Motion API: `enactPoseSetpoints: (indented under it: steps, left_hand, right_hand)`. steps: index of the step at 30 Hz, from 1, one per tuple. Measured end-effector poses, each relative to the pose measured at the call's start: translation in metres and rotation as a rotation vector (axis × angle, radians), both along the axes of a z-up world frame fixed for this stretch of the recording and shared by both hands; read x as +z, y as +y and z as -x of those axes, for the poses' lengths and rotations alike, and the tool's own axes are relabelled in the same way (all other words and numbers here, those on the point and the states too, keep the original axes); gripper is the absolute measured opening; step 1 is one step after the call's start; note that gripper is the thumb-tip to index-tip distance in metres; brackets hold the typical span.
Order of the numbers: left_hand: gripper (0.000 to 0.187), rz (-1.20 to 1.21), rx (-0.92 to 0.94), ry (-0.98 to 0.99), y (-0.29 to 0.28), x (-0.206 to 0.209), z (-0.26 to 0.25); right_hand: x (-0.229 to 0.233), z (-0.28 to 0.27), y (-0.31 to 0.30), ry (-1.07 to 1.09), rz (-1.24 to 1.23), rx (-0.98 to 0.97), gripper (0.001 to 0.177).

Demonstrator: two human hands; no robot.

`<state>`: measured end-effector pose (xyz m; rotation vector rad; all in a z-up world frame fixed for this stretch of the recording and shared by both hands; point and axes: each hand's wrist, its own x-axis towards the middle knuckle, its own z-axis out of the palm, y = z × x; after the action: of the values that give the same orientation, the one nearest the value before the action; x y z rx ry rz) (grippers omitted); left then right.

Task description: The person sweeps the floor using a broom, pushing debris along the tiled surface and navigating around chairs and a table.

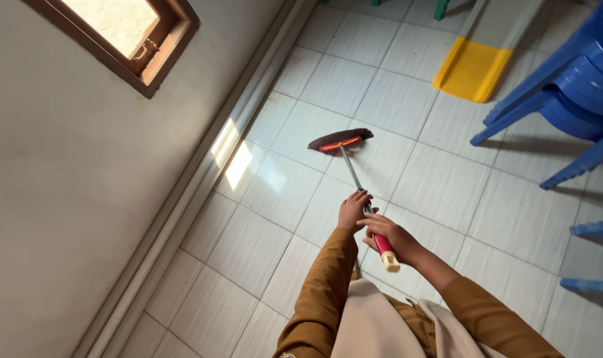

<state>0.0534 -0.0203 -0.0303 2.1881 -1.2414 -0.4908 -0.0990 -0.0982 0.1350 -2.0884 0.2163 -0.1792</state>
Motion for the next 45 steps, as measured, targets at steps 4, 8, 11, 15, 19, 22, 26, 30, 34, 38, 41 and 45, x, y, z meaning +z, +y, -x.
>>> enactPoseSetpoints:
  steps: [4, 8, 11, 15, 19, 22, 26, 30, 34, 38, 41, 45]
  left_hand:
    - [0.034, 0.006, 0.001, 0.021, -0.015, -0.003, -0.031]
    - [0.036, 0.046, -0.065, 0.019, -0.022, 0.005, -0.054]
    - [0.028, 0.116, -0.144, 0.026, -0.029, 0.011, -0.073]
    - [0.022, 0.008, -0.292, 0.046, -0.038, 0.008, -0.090]
    - [0.019, 0.072, -0.295, 0.009, -0.042, 0.004, -0.112]
    - [0.029, 0.094, -0.226, -0.004, -0.044, 0.003, -0.126]
    - [0.044, 0.024, -0.195, 0.013, -0.048, 0.003, -0.142]
    - [0.031, 0.036, -0.233, -0.010, -0.049, -0.005, -0.151]
    - [0.015, 0.038, -0.186, 0.005, -0.054, -0.015, -0.152]
    - [0.014, -0.025, -0.286, -0.005, -0.055, -0.015, -0.160]
    - [0.015, -0.070, -0.256, -0.080, -0.058, -0.019, -0.169]
    - [0.018, -0.158, -0.208, -0.164, -0.056, -0.026, -0.185]
  right_hand:
    - [-0.030, -0.036, -0.027, 0.138, -0.088, -0.039, 0.023]
    - [-0.025, -0.055, -0.034, 0.162, -0.147, -0.041, 0.017]
    - [0.009, -0.060, -0.034, 0.212, -0.062, 0.018, 0.027]
    - [0.040, -0.071, -0.036, 0.300, -0.097, 0.046, 0.026]
    - [0.016, -0.100, -0.043, 0.239, -0.086, 0.003, 0.019]
    - [-0.016, -0.125, -0.055, 0.211, -0.088, -0.019, 0.018]
    - [-0.044, -0.139, -0.062, 0.152, -0.086, -0.068, 0.021]
    - [-0.032, -0.140, -0.047, 0.147, -0.181, -0.113, 0.030]
    - [0.014, -0.136, -0.038, 0.265, -0.080, -0.040, 0.020]
    - [0.022, -0.144, -0.040, 0.227, -0.081, -0.047, 0.019]
    - [0.003, -0.158, -0.043, 0.169, -0.040, -0.007, 0.020]
    - [-0.016, -0.173, -0.036, 0.193, -0.067, 0.038, 0.015]
